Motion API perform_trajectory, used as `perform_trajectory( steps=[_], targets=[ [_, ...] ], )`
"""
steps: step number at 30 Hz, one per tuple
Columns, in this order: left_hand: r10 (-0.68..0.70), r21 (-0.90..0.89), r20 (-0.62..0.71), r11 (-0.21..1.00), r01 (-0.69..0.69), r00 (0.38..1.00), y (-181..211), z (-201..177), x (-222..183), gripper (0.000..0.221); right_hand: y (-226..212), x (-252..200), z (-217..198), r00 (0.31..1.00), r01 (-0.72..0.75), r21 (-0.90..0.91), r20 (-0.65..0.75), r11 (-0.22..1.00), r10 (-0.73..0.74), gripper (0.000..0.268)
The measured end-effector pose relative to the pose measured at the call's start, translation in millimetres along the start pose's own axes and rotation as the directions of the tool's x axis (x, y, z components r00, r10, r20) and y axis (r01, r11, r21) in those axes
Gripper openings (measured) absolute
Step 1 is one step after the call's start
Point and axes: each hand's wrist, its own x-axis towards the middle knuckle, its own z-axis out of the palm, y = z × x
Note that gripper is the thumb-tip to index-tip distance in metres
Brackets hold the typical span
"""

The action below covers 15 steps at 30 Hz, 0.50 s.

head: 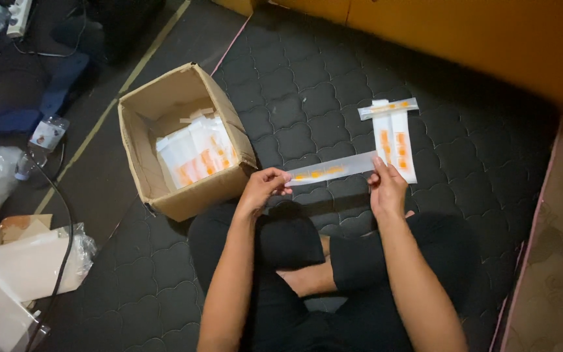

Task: Inserting thin paper strips into individual plastic sleeves and organizing them on the floor.

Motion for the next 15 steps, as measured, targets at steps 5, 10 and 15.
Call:
perform_trajectory(
  steps=[5,10,15],
  targets=[
    [-0.008,0.004,-0.03,1.0,0.008,1.0,-10,-2,7,0.016,20,11,-9,0.999,-0.021,0.0,-0.044,1.0,0.021,0.013],
    [-0.013,0.007,-0.064,1.0,0.013,0.998,6,5,-6,0.015,10,0,-3,0.997,-0.04,-0.05,-0.061,0.998,0.037,0.012],
    [0.023,0.096,-0.141,0.995,-0.009,0.99,-4,4,-1,0.015,-9,-28,11,0.997,0.008,-0.092,-0.069,0.996,-0.014,0.016]
  ],
)
